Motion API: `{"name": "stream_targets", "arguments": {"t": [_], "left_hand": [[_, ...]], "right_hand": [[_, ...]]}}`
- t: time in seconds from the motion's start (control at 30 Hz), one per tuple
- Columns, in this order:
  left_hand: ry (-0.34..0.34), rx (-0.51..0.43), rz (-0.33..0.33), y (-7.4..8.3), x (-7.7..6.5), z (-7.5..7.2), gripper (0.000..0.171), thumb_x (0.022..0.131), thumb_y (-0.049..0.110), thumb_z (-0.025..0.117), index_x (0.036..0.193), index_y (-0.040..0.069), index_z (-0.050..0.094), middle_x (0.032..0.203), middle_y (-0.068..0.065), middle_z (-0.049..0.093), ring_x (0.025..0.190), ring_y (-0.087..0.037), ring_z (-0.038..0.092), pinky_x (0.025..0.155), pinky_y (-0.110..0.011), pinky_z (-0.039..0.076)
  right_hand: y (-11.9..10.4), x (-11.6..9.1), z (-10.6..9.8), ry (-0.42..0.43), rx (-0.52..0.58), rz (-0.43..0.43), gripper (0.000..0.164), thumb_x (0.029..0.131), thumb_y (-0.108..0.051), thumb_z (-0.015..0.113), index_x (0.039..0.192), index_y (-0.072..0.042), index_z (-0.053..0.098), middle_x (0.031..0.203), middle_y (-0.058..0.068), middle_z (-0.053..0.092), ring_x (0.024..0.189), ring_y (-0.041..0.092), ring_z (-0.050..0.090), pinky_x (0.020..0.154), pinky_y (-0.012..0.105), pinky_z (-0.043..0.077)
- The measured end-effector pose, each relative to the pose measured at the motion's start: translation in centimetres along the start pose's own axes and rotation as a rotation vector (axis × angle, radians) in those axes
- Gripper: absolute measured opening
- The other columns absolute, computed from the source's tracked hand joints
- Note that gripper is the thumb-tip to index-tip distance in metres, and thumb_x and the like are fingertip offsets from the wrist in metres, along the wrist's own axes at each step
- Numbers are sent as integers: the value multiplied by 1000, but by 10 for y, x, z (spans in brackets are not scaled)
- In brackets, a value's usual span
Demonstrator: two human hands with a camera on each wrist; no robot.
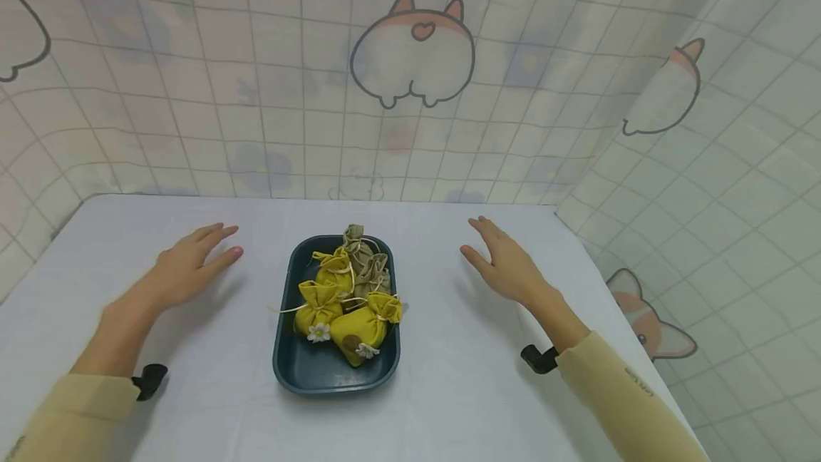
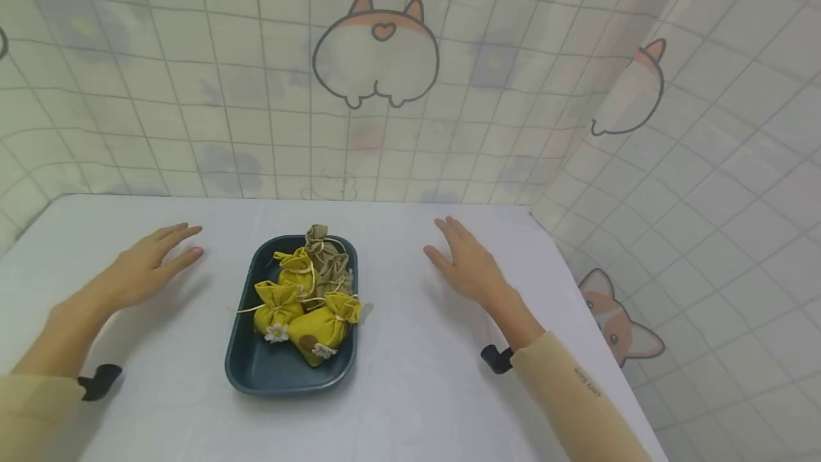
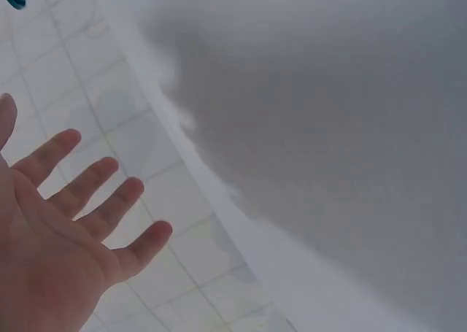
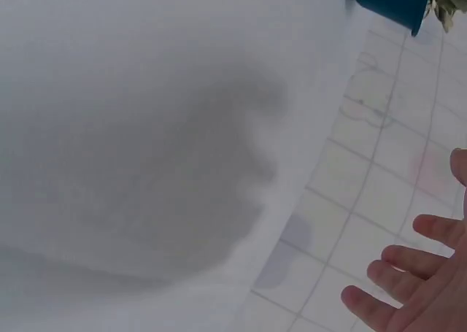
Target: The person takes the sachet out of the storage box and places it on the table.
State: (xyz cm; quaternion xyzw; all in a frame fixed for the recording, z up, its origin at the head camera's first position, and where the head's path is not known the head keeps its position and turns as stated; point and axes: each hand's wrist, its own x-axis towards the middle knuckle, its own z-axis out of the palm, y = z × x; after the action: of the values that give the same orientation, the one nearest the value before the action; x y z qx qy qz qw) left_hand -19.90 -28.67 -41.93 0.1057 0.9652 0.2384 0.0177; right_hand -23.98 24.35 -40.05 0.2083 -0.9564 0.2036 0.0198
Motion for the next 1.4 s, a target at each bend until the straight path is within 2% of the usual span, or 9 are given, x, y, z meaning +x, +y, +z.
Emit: {"name": "stream_targets", "arguments": {"t": [0.23, 0.43, 0.57, 0.67, 0.77, 0.87, 1.07, 1.27, 1.4], "left_hand": [[40, -148, 25, 32, -3, 7, 61, 108, 45, 51, 147, -2, 49, 147, -31, 46, 134, -51, 43, 106, -70, 37], [-9, -270, -1, 54, -5, 13, 59, 106, 42, 57, 148, 1, 50, 145, -24, 53, 127, -44, 54, 101, -65, 45], [-64, -340, -24, 65, -2, 17, 61, 105, 41, 59, 148, -1, 49, 141, -26, 56, 121, -42, 60, 94, -55, 54], [-109, -396, -52, 71, -1, 19, 65, 104, 41, 61, 150, -2, 45, 139, -29, 55, 109, -37, 67, 87, -47, 59], [-142, -455, -71, 75, -2, 22, 69, 104, 41, 62, 152, -3, 40, 139, -31, 53, 98, -32, 70, 84, -45, 60], [-162, -513, -83, 77, -1, 25, 72, 104, 39, 63, 154, -5, 36, 141, -32, 51, 95, -30, 72, 84, -45, 60], [-196, -603, -91, 80, -1, 31, 70, 103, 29, 65, 155, -6, 33, 142, -35, 47, 102, -36, 70, 81, -41, 61], [-189, -625, -93, 80, 0, 36, 69, 103, 24, 66, 155, -6, 32, 141, -35, 46, 112, -42, 65, 81, -41, 61], [-185, -639, -92, 80, 0, 37, 68, 103, 20, 65, 155, -7, 32, 142, -35, 46, 115, -43, 63, 82, -41, 61]], "right_hand": [[-36, -8, 5, 58, 65, -114, 57, 108, -44, 50, 147, -3, 51, 147, 13, 56, 137, 31, 49, 113, 50, 40], [-65, -14, 16, 46, 131, -179, 45, 106, -37, 59, 138, -5, 61, 136, 9, 65, 126, 25, 59, 101, 45, 52], [-77, -17, 24, 25, 167, -235, 41, 105, -35, 61, 135, -7, 63, 133, 7, 66, 125, 22, 60, 99, 42, 54], [-84, -20, 31, 7, 179, -267, 40, 104, -36, 63, 133, -8, 65, 131, 4, 67, 125, 21, 59, 100, 42, 52], [-90, -22, 37, -9, 180, -299, 39, 103, -37, 65, 130, -9, 66, 130, 2, 67, 126, 20, 58, 104, 42, 50], [-94, -23, 43, -14, 181, -353, 37, 101, -35, 68, 128, -9, 67, 129, 2, 66, 126, 20, 57, 105, 42, 48], [-101, -26, 53, -3, 172, -427, 38, 96, -34, 75, 124, -9, 69, 129, 3, 63, 125, 19, 54, 105, 38, 48], [-106, -28, 59, -4, 164, -440, 42, 95, -35, 77, 125, -7, 68, 129, 4, 62, 124, 19, 54, 105, 35, 48], [-108, -28, 62, 28, 174, -463, 42, 94, -34, 78, 123, -5, 68, 126, 5, 63, 121, 20, 56, 103, 36, 49]]}}
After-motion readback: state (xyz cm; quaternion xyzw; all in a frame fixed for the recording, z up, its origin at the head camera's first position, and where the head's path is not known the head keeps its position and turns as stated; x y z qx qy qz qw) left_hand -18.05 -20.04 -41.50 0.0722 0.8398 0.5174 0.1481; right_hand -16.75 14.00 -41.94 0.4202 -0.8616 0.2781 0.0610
